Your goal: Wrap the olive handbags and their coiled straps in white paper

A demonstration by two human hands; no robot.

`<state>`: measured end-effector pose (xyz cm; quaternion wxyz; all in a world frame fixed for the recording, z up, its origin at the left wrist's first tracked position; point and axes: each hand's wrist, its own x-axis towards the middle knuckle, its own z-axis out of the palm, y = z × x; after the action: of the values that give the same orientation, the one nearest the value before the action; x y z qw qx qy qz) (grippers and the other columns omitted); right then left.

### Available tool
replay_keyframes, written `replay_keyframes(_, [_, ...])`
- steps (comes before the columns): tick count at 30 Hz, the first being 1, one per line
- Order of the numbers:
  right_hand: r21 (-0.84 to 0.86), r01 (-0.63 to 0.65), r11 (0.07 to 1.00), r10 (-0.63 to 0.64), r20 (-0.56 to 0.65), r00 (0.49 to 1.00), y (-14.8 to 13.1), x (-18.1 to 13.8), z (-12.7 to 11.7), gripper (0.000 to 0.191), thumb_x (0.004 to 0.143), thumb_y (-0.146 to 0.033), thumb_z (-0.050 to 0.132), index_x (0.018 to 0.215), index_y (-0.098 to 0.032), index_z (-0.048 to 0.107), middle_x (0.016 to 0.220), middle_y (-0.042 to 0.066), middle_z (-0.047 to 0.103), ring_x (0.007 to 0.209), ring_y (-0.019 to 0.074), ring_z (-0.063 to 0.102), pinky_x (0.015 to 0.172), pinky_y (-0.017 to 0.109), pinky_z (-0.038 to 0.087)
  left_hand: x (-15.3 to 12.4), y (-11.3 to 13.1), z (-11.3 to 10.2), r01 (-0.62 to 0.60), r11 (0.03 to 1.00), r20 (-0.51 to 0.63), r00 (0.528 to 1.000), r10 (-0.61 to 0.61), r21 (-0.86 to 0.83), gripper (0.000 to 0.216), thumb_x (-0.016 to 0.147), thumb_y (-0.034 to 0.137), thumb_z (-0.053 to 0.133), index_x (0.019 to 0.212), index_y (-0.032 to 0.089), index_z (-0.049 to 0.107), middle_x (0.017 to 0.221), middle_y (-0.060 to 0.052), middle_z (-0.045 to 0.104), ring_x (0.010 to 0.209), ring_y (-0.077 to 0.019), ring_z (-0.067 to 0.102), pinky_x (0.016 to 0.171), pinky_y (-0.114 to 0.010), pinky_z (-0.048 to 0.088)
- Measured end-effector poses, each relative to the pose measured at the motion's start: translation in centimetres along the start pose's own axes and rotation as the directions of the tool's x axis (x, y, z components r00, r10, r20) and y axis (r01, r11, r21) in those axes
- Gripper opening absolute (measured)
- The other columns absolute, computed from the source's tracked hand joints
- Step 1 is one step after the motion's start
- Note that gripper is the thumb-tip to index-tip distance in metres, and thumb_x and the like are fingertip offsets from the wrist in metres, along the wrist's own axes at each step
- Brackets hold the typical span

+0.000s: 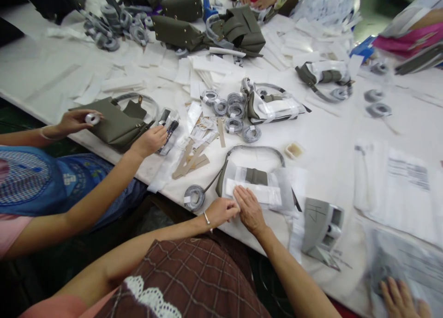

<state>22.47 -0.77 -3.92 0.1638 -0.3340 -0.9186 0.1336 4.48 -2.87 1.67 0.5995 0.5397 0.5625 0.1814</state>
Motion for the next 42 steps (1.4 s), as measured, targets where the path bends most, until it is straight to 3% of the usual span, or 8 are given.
replay_keyframes(2, [0.012, -0.003, 1.000, 0.003, -0.021, 1.000, 0.1, -0.1, 0.2, 0.057, 0.092, -0.013, 0.035, 0.148, -0.015, 0.029, 0.143, 0.015, 0.051, 0.140, 0.0248, 0.036, 0.112, 0.052, 0.037, -0.6, 0.4, -0.7, -0.275, 0.907, -0.087, 0.945, 0.317, 0.318, 0.016, 0.089, 0.021, 0.051, 0.094, 0.017, 0.066, 0.095, -0.007, 0.071, 0.094, -0.0193, 0.067, 0.088, -0.033, 0.052])
replay_keyframes(5, [0.025, -0.006, 1.000, 0.008, -0.056, 0.998, 0.1, -0.1, 0.3, 0.056, 0.091, -0.013, 0.038, 0.147, -0.015, 0.032, 0.137, 0.017, 0.055, 0.137, 0.0254, 0.040, 0.112, 0.054, 0.039, -0.1, -0.4, -1.5, -0.500, 0.636, -0.032, 0.772, 0.635, 0.588, 0.035, 0.093, 0.015, 0.045, 0.127, 0.014, 0.054, 0.132, -0.013, 0.058, 0.129, -0.0232, 0.050, 0.108, -0.040, 0.042])
replay_keyframes(11, [0.056, 0.031, 0.998, -0.028, -0.059, 0.998, 0.4, -0.2, 0.1, 0.056, 0.091, -0.011, 0.038, 0.146, -0.016, 0.034, 0.139, 0.017, 0.053, 0.137, 0.0254, 0.042, 0.111, 0.055, 0.041, 3.0, -5.2, -2.3, -0.625, 0.451, 0.065, 0.627, 0.776, 0.637, 0.041, 0.098, 0.011, 0.033, 0.137, 0.011, 0.044, 0.140, -0.013, 0.053, 0.133, -0.0182, 0.046, 0.111, -0.038, 0.041])
replay_keyframes(17, [0.086, 0.026, 0.996, -0.015, -0.127, 0.992, 0.5, -0.1, 0.1, 0.055, 0.091, -0.009, 0.039, 0.145, -0.020, 0.037, 0.136, 0.015, 0.056, 0.136, 0.0253, 0.043, 0.110, 0.055, 0.042, 3.0, -5.5, -3.1, -0.683, 0.465, 0.097, 0.613, 0.784, 0.563, 0.039, 0.096, 0.022, 0.048, 0.134, 0.014, 0.048, 0.137, -0.013, 0.056, 0.130, -0.0180, 0.049, 0.111, -0.038, 0.041])
replay_keyframes(21, [0.086, 0.033, 0.996, -0.022, -0.132, 0.991, 0.4, -0.1, -0.3, 0.050, 0.091, -0.010, 0.043, 0.140, -0.021, 0.043, 0.136, 0.014, 0.055, 0.133, 0.0253, 0.045, 0.108, 0.053, 0.044, 2.8, -5.7, -2.7, -0.661, 0.467, 0.059, 0.611, 0.790, 0.588, 0.024, 0.098, 0.019, 0.042, 0.110, 0.015, 0.063, 0.129, -0.011, 0.061, 0.124, -0.0166, 0.054, 0.111, -0.036, 0.041])
replay_keyframes(30, [-0.089, -0.316, 0.945, 0.287, -0.242, 0.927, -2.2, -1.7, -2.0, 0.011, 0.089, -0.029, 0.060, 0.097, -0.021, 0.060, 0.094, 0.008, 0.065, 0.091, 0.0249, 0.057, 0.082, 0.042, 0.043, 2.9, -6.7, -2.1, -0.623, 0.504, 0.025, 0.643, 0.765, 0.597, 0.024, 0.098, 0.023, 0.045, 0.098, 0.016, 0.067, 0.116, -0.010, 0.068, 0.117, -0.0164, 0.059, 0.107, -0.037, 0.044])
replay_keyframes(37, [-0.027, -0.234, 0.972, 0.228, -0.128, 0.965, -2.7, -1.7, -2.4, 0.010, 0.092, -0.020, 0.052, 0.090, -0.022, 0.062, 0.078, 0.003, 0.064, 0.074, 0.0196, 0.053, 0.072, 0.035, 0.039, 2.9, -6.9, -1.9, -0.638, 0.449, 0.049, 0.607, 0.793, 0.625, 0.025, 0.097, 0.018, 0.044, 0.107, 0.018, 0.067, 0.121, -0.007, 0.067, 0.123, -0.0171, 0.055, 0.110, -0.037, 0.040])
replay_keyframes(42, [0.092, -0.176, 0.980, 0.183, -0.077, 0.980, -4.1, -1.8, -2.2, 0.014, 0.091, -0.014, 0.051, 0.093, -0.022, 0.061, 0.094, 0.005, 0.068, 0.090, 0.0200, 0.060, 0.082, 0.036, 0.047, 3.0, -7.4, -1.6, -0.629, 0.400, 0.084, 0.597, 0.798, 0.667, 0.025, 0.097, 0.018, 0.045, 0.108, 0.019, 0.067, 0.125, -0.005, 0.065, 0.127, -0.0188, 0.052, 0.111, -0.040, 0.038])
